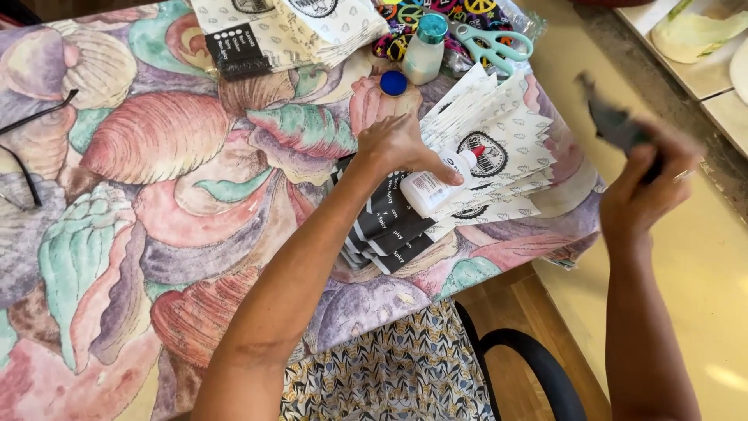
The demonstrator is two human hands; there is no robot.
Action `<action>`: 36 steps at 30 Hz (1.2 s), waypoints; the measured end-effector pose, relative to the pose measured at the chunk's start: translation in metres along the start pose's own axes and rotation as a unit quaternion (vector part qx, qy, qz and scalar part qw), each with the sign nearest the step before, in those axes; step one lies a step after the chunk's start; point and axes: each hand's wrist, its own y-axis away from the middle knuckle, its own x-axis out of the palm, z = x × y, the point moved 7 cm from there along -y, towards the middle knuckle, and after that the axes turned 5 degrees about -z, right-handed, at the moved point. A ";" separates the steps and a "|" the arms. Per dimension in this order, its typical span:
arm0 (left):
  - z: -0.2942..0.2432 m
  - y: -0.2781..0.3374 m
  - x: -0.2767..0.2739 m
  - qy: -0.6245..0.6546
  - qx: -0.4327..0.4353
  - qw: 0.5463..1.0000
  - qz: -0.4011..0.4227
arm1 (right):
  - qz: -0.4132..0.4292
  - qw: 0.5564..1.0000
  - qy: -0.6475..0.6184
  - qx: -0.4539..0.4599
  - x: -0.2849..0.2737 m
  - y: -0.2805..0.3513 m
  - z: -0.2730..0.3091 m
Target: Arranging and gluing paper shawarma packaging bags on a table in a batch process.
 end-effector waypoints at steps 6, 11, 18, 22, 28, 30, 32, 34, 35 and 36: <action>0.001 0.002 0.001 0.019 -0.006 1.000 0.000 | 0.193 0.979 -0.049 -0.042 -0.013 0.066 0.023; -0.006 0.008 -0.003 0.028 0.012 0.998 -0.046 | 0.167 0.979 -0.045 0.109 -0.052 0.090 -0.023; 0.001 0.016 0.001 0.071 0.026 0.997 -0.013 | 0.157 0.859 0.089 0.479 -0.162 0.128 -0.007; 0.005 0.021 -0.001 0.095 0.016 0.995 -0.036 | 0.314 0.851 0.007 0.422 -0.148 0.159 0.047; 0.011 0.040 -0.001 0.218 0.005 0.976 -0.008 | 0.590 0.738 -0.022 0.325 -0.060 0.244 0.139; 0.025 0.026 0.013 0.232 -0.016 0.972 -0.015 | 0.717 0.623 -0.067 0.306 -0.030 0.258 0.196; 0.040 0.028 0.019 0.245 -0.038 0.968 -0.025 | 0.822 0.488 -0.111 0.273 -0.024 0.277 0.228; 0.053 0.044 0.019 0.299 -0.045 0.953 -0.007 | 0.739 0.611 -0.206 0.195 -0.012 0.259 0.228; 0.063 0.049 0.023 0.300 -0.056 0.952 -0.009 | 0.743 0.606 -0.213 0.190 -0.016 0.228 0.234; 0.071 0.055 0.023 0.332 -0.039 0.942 -0.038 | 0.625 0.692 -0.262 0.249 -0.016 0.178 0.233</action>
